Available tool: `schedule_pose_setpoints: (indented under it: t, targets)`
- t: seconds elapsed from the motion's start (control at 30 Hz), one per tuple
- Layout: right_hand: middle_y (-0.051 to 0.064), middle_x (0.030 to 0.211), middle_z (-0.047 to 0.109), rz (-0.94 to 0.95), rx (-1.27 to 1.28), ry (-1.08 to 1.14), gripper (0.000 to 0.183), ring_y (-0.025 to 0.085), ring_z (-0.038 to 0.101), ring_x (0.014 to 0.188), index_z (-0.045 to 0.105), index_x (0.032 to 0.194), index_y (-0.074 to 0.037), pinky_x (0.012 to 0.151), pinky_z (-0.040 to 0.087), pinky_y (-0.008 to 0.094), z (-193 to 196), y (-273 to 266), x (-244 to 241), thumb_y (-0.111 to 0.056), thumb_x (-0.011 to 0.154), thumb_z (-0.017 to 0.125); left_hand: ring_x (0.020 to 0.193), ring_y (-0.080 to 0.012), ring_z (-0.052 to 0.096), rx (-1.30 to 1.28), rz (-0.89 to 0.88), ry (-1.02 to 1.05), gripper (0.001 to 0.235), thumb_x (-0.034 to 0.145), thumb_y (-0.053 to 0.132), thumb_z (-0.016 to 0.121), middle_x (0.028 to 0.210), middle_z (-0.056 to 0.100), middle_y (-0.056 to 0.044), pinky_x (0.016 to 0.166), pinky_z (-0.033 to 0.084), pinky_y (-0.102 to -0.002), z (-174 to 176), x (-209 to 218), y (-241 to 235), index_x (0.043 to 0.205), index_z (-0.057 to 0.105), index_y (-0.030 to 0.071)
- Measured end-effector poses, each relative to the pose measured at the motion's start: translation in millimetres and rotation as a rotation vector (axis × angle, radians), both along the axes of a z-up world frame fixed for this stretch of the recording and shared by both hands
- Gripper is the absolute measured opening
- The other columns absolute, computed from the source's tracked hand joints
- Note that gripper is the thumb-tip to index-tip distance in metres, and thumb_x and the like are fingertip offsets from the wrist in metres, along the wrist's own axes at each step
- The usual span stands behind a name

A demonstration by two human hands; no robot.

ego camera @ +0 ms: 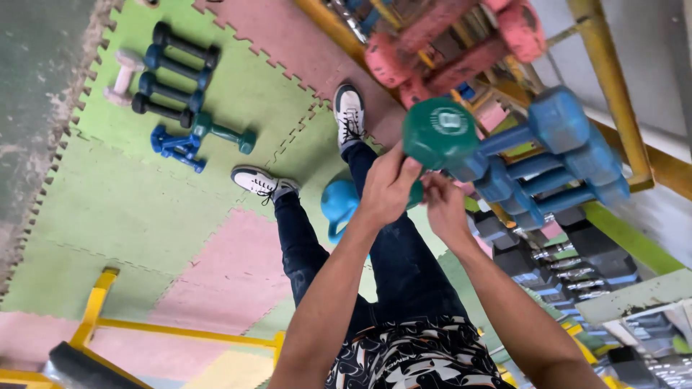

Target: The person organizes gym equipment in a workout area. They first place a white cloth and a spray bottle on a yellow metal frame. Then, they pick up various dumbbells and kettlebells from the floor and arrange them neatly on a yellow dumbbell rack.

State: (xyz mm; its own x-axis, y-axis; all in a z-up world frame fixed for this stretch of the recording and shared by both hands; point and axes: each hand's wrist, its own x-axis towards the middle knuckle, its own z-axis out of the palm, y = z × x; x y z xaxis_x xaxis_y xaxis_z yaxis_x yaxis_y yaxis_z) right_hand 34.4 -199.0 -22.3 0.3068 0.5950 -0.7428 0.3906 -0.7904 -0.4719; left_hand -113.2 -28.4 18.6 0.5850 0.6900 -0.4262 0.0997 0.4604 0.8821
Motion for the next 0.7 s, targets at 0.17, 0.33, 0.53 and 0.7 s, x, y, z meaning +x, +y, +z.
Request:
schedule_pose_setpoints:
  t: [0.17,0.33,0.53,0.7]
  targets:
    - [0.006,0.137,0.056,-0.214,0.281,0.589,0.049,0.016,0.058,0.12,0.039,0.152,-0.005,0.105,0.048,0.031,-2,77,-63,-0.027,0.109,0.049,0.088,-0.026,0.067,-0.142,0.257,0.072,0.051,0.11,0.047,0.047,0.098,0.074,-0.014,0.081,0.055,-0.041,-43,-85,-22,0.128,0.063,0.003]
    - [0.01,0.137,0.054,0.219,0.236,0.683,0.057,0.02,0.051,0.126,0.039,0.15,0.002,0.108,0.044,0.037,-72,124,-158,-0.027,0.106,0.063,0.128,-0.0205,0.059,-0.202,0.564,0.06,0.06,0.113,0.046,0.042,0.137,0.066,-0.018,0.109,0.046,-0.035,-84,-176,-48,0.152,0.047,0.0]
    - [0.006,0.103,0.072,0.095,-0.092,0.735,0.036,0.015,0.069,0.099,0.052,0.125,-0.002,0.089,0.057,0.034,-185,171,-273,-0.029,0.105,0.065,0.14,-0.0348,0.049,-0.23,0.444,0.317,0.074,0.104,0.047,0.046,0.15,0.05,-0.028,0.109,0.041,-0.038,-119,-273,-60,0.157,0.035,-0.003]
    - [0.002,0.083,0.062,0.252,0.028,0.445,0.036,0.015,0.064,0.072,0.046,0.121,-0.006,0.065,0.053,0.033,-351,179,-329,-0.023,0.098,0.068,0.142,-0.039,0.05,-0.293,0.467,0.448,0.065,0.107,0.048,0.044,0.153,0.049,-0.028,0.113,0.042,-0.039,-166,-333,-91,0.149,0.048,-0.002]
